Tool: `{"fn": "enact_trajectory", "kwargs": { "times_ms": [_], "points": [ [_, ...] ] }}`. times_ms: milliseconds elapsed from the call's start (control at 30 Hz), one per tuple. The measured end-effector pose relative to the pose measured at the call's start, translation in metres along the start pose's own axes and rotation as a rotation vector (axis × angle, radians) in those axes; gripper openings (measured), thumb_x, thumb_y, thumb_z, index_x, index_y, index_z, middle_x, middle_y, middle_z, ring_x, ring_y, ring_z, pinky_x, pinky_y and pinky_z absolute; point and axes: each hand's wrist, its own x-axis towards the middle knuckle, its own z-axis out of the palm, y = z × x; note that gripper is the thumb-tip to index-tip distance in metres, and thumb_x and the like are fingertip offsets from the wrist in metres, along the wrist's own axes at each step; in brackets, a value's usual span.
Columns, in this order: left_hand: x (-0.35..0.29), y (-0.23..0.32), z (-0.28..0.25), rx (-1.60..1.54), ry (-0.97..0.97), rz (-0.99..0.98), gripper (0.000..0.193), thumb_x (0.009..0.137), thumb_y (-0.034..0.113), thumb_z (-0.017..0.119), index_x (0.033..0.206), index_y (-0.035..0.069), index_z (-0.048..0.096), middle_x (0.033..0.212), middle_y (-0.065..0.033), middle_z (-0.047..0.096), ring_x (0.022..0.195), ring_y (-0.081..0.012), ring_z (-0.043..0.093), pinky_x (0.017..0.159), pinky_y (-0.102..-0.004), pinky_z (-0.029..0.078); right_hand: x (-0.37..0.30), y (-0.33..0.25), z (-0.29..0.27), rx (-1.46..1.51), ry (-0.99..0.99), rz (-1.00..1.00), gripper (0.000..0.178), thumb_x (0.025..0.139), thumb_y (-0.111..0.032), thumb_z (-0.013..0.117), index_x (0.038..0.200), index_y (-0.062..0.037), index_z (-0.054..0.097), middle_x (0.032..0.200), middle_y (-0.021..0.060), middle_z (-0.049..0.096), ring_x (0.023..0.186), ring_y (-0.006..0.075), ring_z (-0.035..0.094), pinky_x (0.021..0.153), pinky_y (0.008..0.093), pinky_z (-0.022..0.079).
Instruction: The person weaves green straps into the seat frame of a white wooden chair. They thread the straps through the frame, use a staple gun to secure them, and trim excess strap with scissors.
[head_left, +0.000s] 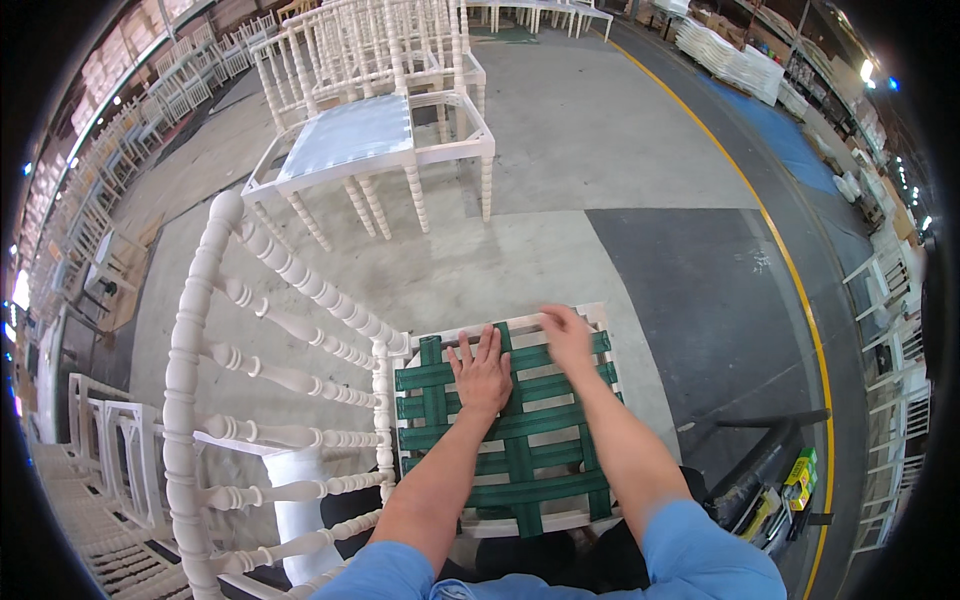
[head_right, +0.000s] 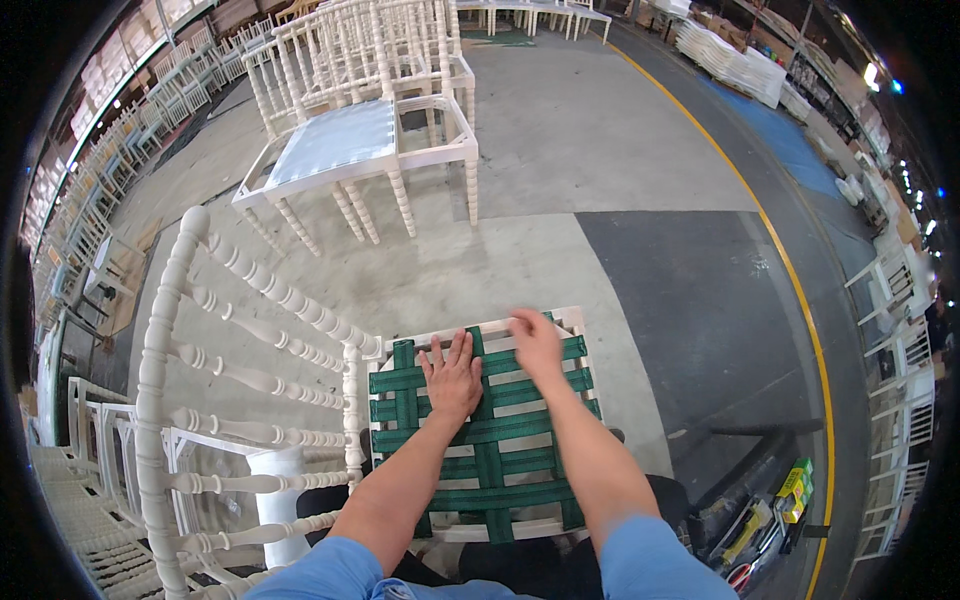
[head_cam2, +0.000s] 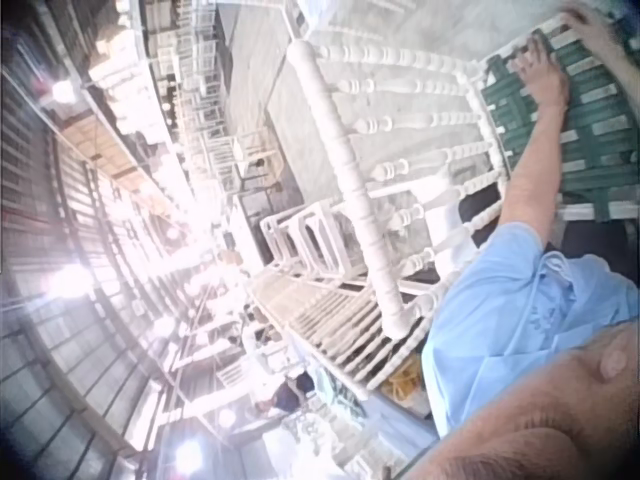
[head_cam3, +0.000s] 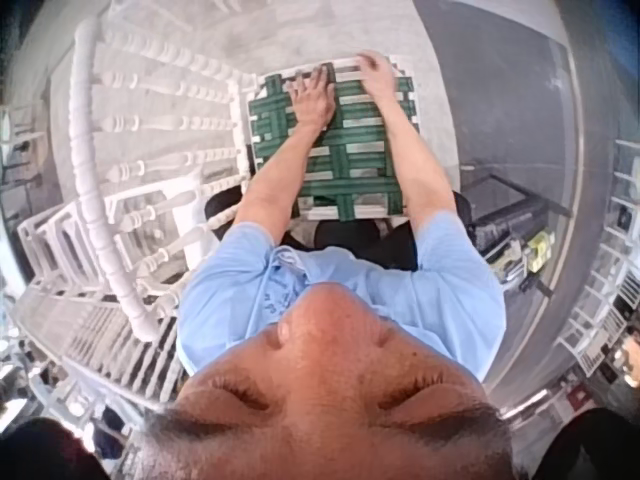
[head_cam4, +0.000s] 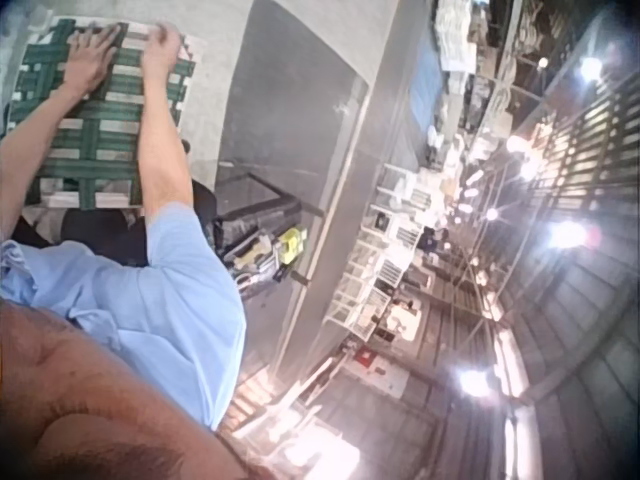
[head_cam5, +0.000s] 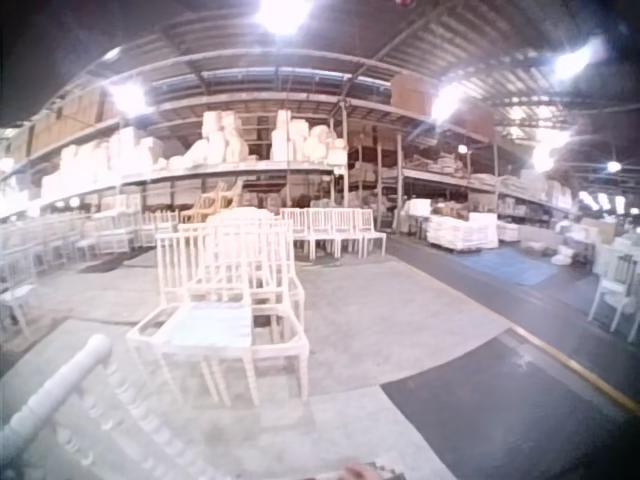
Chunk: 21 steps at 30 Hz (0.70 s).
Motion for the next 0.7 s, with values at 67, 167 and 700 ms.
{"fn": "enact_trajectory", "kwargs": {
  "times_ms": [67,167,700],
  "points": [
    [0.001,-0.002,-0.001,0.007,-0.013,-0.023,0.059,0.109,0.041,0.046,0.164,0.02,0.041,0.173,0.0043,0.032,0.159,-0.0415,0.023,0.129,-0.0645,0.012,-0.027,0.014,-0.07,0.106,0.098,0.03,0.023,0.097,-0.009,0.073,0.118,-0.0018,0.075,0.104,0.0058,0.074,0.094,0.0137,0.068,0.086,0.0293,0.054],
    [0.0,0.003,-0.005,0.004,-0.048,-0.037,0.059,0.11,0.041,0.044,0.165,0.021,0.039,0.174,0.0056,0.03,0.161,-0.0401,0.019,0.13,-0.0634,0.009,-0.103,0.038,-0.219,-0.131,0.382,0.091,0.021,0.098,-0.008,0.07,0.118,-0.0011,0.075,0.11,0.0075,0.075,0.102,0.016,0.069,0.093,0.0309,0.054],
    [0.002,0.01,-0.025,0.015,-0.112,-0.014,0.062,0.109,0.044,0.045,0.166,0.021,0.035,0.175,0.0024,0.028,0.161,-0.0426,0.019,0.129,-0.0651,0.012,-0.389,0.115,-0.495,-0.311,0.803,0.92,0.041,0.08,-0.007,0.082,0.113,0.0105,0.067,0.095,0.0175,0.073,0.085,0.0325,0.07,0.076,0.0444,0.054]
  ]
}}
